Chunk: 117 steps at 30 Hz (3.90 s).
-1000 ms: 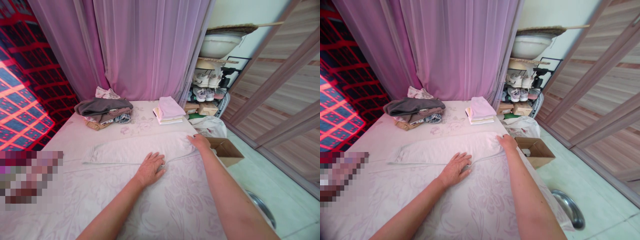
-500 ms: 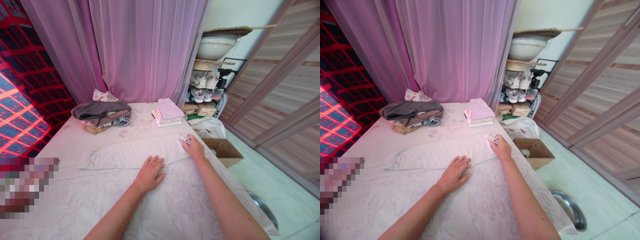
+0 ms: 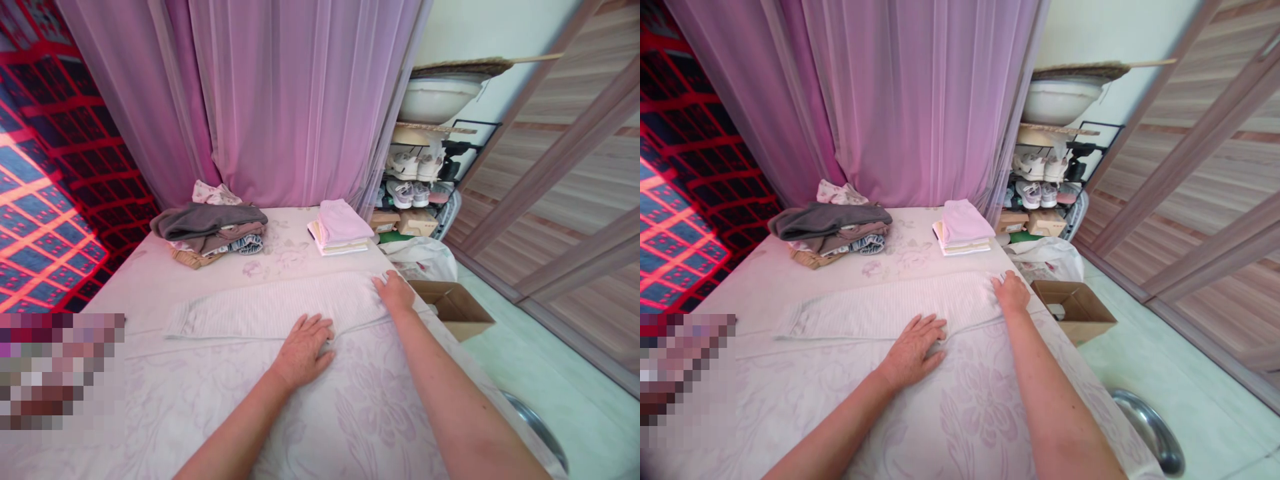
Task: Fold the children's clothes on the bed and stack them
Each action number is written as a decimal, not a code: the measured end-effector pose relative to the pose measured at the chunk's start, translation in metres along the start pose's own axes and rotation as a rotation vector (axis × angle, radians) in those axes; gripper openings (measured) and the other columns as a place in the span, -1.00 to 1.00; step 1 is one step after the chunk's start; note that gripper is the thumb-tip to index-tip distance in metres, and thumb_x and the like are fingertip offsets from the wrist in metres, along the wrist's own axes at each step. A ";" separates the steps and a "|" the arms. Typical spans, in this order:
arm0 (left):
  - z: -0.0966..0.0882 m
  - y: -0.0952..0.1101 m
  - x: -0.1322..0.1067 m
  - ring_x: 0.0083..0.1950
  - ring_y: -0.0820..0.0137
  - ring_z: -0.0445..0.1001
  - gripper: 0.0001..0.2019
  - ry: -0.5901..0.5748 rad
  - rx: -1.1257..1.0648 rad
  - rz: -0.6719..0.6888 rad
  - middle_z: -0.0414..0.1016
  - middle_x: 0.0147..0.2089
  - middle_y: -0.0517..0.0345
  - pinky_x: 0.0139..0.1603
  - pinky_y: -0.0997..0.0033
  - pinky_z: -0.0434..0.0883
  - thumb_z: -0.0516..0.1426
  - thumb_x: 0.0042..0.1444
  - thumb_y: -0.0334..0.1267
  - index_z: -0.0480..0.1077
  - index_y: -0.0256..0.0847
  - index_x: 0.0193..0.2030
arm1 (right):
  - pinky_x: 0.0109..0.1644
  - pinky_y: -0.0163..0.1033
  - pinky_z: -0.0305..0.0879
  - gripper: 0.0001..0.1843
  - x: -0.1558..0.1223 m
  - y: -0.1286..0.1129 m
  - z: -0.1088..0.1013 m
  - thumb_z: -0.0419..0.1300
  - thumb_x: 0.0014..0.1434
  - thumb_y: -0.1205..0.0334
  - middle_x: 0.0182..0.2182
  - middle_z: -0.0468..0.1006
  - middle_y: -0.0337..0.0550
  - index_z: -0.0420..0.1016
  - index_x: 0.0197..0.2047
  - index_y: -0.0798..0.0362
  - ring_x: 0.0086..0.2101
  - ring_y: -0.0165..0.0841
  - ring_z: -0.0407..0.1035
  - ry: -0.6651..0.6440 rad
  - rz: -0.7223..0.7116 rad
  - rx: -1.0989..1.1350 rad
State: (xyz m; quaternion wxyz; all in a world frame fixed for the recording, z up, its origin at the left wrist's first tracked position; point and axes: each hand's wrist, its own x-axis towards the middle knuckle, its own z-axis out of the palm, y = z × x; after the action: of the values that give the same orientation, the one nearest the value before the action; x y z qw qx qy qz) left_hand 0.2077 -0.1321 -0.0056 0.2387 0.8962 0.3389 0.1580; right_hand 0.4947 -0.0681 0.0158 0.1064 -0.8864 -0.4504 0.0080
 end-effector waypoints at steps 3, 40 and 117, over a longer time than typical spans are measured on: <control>0.001 -0.001 -0.001 0.39 0.22 0.07 -0.75 0.010 -0.004 0.008 0.28 0.31 0.16 0.41 0.01 -0.11 0.10 0.14 -0.19 0.34 -0.08 -0.03 | -0.01 -0.08 0.22 -0.44 -0.003 0.001 0.000 -0.02 0.25 0.01 0.00 0.46 0.18 0.27 0.19 0.18 -0.01 -0.08 0.35 0.185 -0.057 0.057; -0.091 -0.109 -0.077 0.42 0.04 -0.03 -0.43 0.253 0.459 -0.729 0.07 0.40 -0.13 0.36 -0.14 -0.11 -0.11 0.27 0.04 0.18 -0.23 0.31 | 0.29 0.10 -0.06 -0.43 -0.069 -0.050 0.043 -0.25 0.32 0.05 0.32 0.13 -0.06 0.18 0.31 -0.04 0.29 -0.23 0.00 -0.084 -0.618 -0.213; -0.119 -0.165 -0.138 0.05 0.28 0.47 -0.78 0.807 0.115 -0.953 0.57 0.00 0.15 0.06 0.30 0.28 0.06 0.13 -0.11 0.51 -0.08 -0.27 | -0.11 -0.24 0.14 -0.72 -0.113 -0.236 0.047 0.04 0.26 0.17 -0.18 0.58 -0.15 0.59 -0.20 -0.06 -0.15 -0.30 0.36 -0.060 -0.793 0.114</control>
State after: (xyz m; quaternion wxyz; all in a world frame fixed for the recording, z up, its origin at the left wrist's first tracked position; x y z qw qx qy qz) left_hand -0.0326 -0.0801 -0.0107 0.0874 0.5277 0.7727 0.3418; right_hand 0.2344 -0.0146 0.0070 0.1368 -0.6361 -0.7592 0.0173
